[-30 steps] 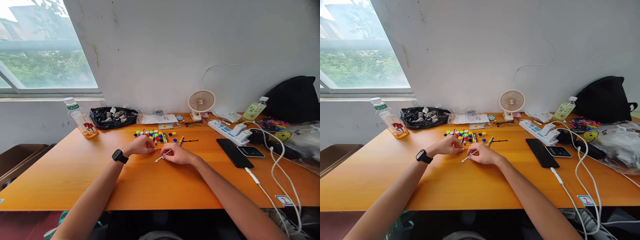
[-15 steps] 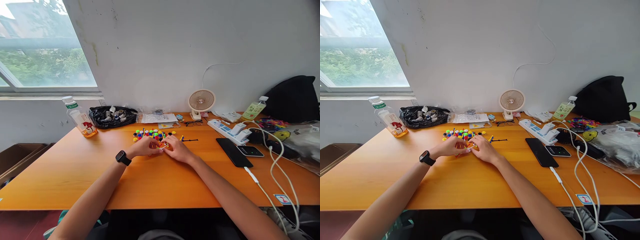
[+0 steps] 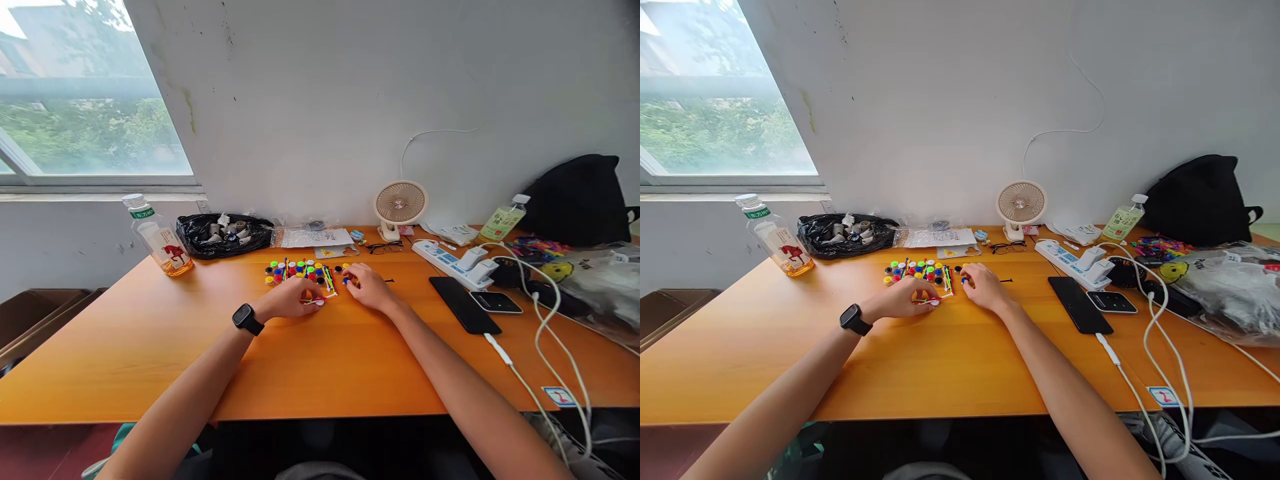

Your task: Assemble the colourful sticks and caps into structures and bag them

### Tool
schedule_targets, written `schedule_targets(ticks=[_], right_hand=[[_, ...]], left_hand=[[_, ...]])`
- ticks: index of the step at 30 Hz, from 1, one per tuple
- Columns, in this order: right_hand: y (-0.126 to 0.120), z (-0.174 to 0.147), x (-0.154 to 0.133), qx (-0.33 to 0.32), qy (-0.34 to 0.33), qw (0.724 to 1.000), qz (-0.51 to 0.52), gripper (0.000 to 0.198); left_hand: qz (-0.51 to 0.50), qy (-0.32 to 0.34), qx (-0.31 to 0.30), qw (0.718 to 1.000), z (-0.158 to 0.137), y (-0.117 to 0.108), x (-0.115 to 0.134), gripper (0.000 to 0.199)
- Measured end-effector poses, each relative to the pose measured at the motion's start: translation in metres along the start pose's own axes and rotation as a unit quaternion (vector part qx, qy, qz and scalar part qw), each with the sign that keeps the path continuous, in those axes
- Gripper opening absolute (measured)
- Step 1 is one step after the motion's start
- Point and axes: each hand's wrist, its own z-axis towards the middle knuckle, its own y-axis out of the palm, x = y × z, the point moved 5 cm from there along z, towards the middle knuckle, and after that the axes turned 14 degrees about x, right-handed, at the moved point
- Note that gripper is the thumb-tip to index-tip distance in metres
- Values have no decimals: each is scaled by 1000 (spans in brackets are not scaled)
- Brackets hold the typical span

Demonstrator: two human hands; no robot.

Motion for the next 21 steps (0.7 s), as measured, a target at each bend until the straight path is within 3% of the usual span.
schedule_targets(ticks=[6, 13, 21], right_hand=[[-4, 0, -5, -17, -25, 999, -44, 16], [-13, 0, 10, -40, 28, 992, -120, 10], [-6, -3, 22, -61, 62, 992, -94, 9]], left_hand=[[10, -12, 38, 999, 1, -5, 4, 40], [2, 9, 24, 1000, 2, -4, 9, 16], [53, 0, 13, 999, -2, -10, 3, 6]])
